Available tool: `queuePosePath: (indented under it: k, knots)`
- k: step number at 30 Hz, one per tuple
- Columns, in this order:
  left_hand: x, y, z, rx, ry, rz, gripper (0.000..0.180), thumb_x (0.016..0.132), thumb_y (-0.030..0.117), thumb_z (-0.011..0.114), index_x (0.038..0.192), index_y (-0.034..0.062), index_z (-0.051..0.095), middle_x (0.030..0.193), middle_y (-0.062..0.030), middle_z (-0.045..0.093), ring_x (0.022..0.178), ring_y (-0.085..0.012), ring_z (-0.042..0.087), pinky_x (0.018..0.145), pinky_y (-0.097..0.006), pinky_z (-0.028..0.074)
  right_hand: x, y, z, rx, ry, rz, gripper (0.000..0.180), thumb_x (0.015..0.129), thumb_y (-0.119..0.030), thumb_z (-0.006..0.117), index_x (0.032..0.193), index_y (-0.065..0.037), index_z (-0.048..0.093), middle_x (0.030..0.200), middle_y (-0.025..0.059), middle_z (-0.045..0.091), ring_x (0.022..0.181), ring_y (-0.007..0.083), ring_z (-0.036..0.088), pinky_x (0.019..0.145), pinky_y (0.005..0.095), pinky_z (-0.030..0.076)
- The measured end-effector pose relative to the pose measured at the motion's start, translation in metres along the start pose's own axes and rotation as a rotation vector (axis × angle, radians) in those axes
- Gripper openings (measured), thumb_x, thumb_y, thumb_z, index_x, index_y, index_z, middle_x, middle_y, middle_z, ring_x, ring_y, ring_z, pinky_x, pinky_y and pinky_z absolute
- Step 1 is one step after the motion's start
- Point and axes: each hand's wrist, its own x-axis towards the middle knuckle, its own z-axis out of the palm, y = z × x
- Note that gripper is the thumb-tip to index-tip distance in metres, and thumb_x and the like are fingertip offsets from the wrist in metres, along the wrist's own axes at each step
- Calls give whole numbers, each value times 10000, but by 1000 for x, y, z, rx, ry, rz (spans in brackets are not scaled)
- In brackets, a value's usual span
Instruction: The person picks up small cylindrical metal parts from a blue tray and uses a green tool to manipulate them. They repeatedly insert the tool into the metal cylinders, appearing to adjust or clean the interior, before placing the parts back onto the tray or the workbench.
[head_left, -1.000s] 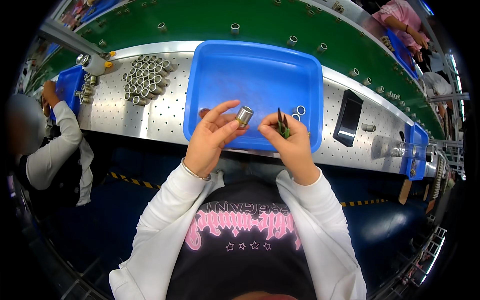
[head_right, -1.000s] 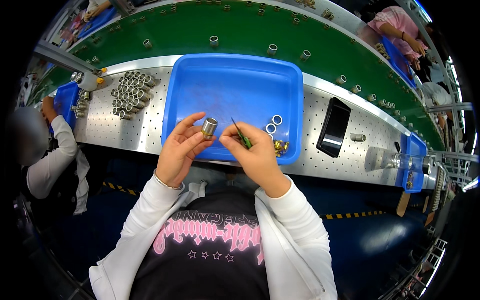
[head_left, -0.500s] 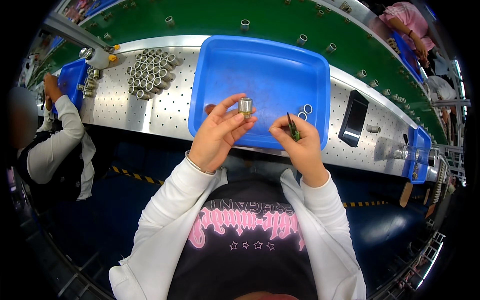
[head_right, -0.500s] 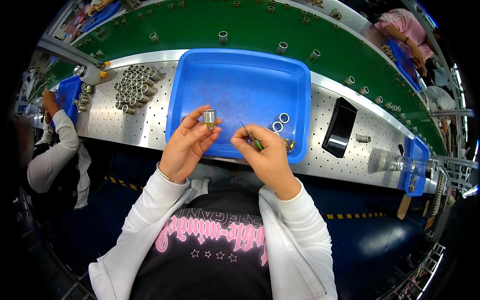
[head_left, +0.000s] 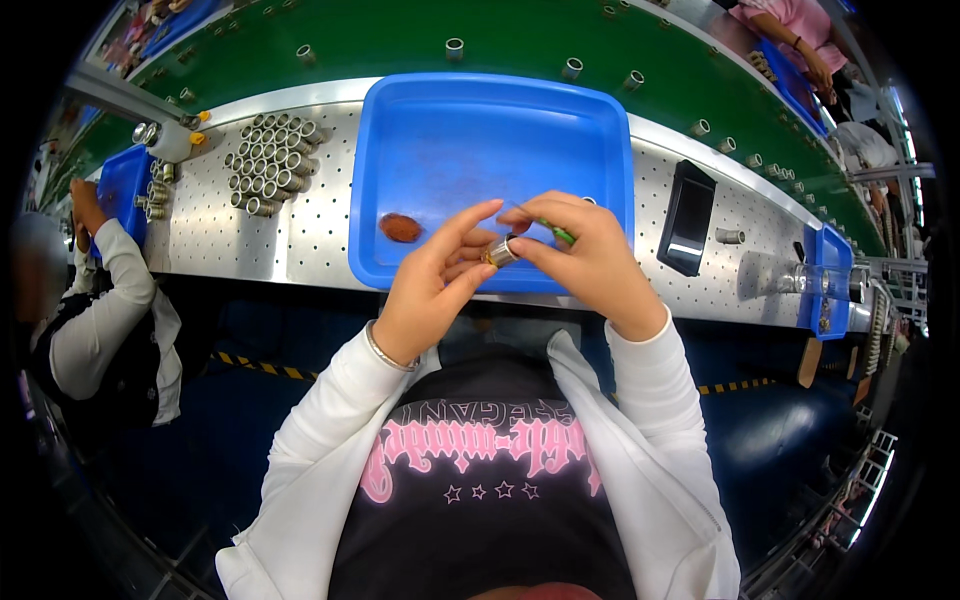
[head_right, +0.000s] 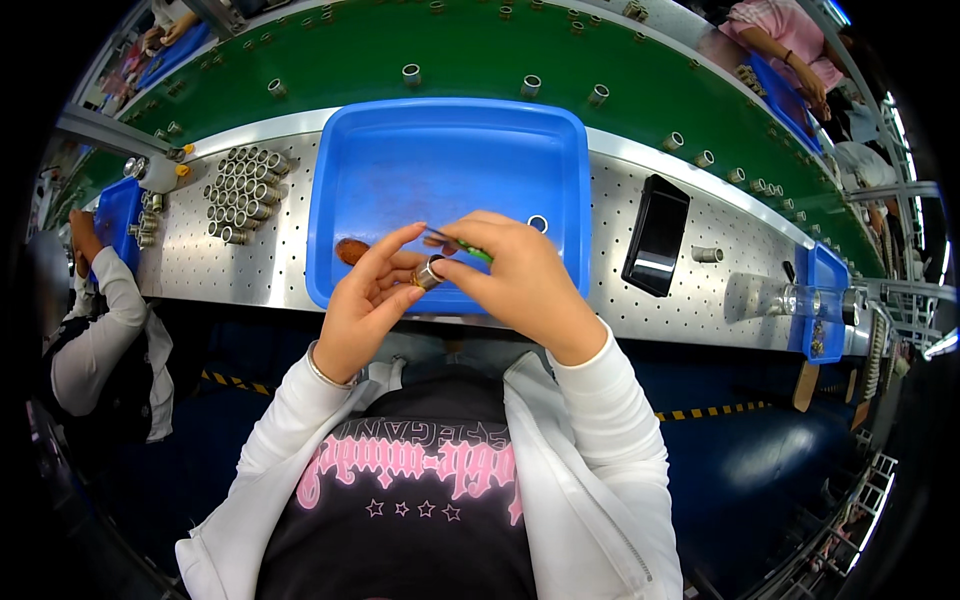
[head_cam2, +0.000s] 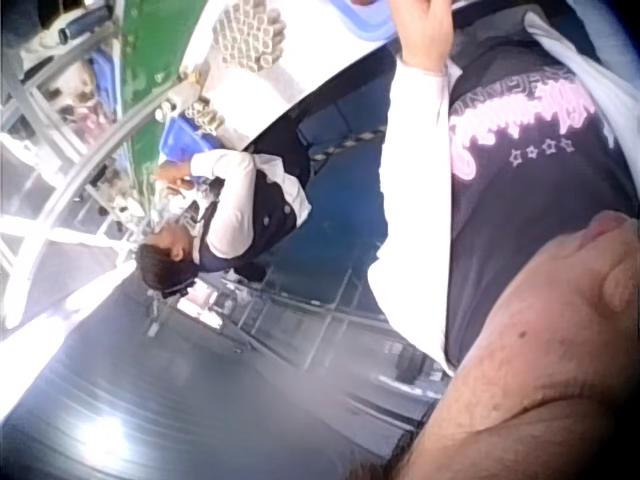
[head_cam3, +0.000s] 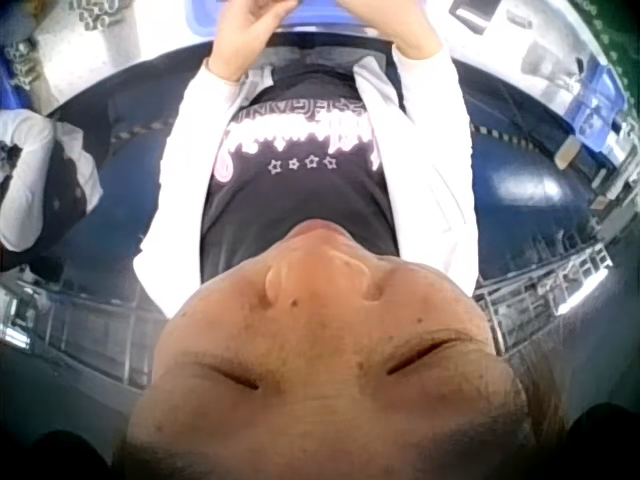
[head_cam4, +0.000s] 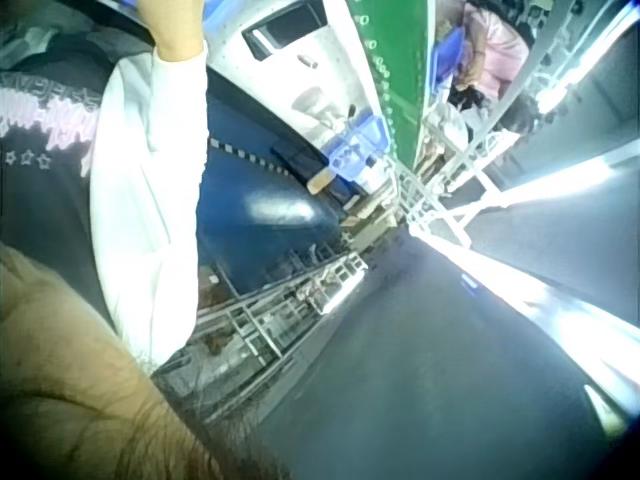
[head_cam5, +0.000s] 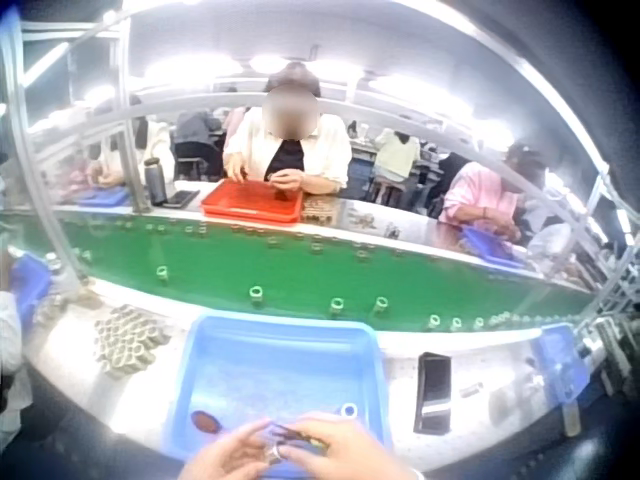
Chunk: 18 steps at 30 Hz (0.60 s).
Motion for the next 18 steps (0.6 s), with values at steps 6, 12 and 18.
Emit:
queuePosePath:
  k: [6,12,18]
  knots:
    - [0,3,-8,-313,43,-141,471,862,19,547,1311,16,405,1080,-121,565,977,-187,587,876,-287,461,-3,5,4,-68,159,14,108,755,-78,658,802,7,612,734,117,604,631,229,557,575,307,424]
    - [4,5,-10,-410,114,-219,428,855,57,578,1264,15,461,1092,-123,570,963,-198,594,880,-297,467,-11,-6,5,183,111,153,79,781,-57,643,799,10,605,710,41,590,618,90,515,548,255,396]
    - [4,4,-6,-418,142,-169,425,848,58,585,1253,3,467,1100,-119,569,979,-188,585,883,-294,467,-8,-10,12,356,72,76,75,830,-45,607,850,23,582,735,41,598,679,76,536,597,210,420]
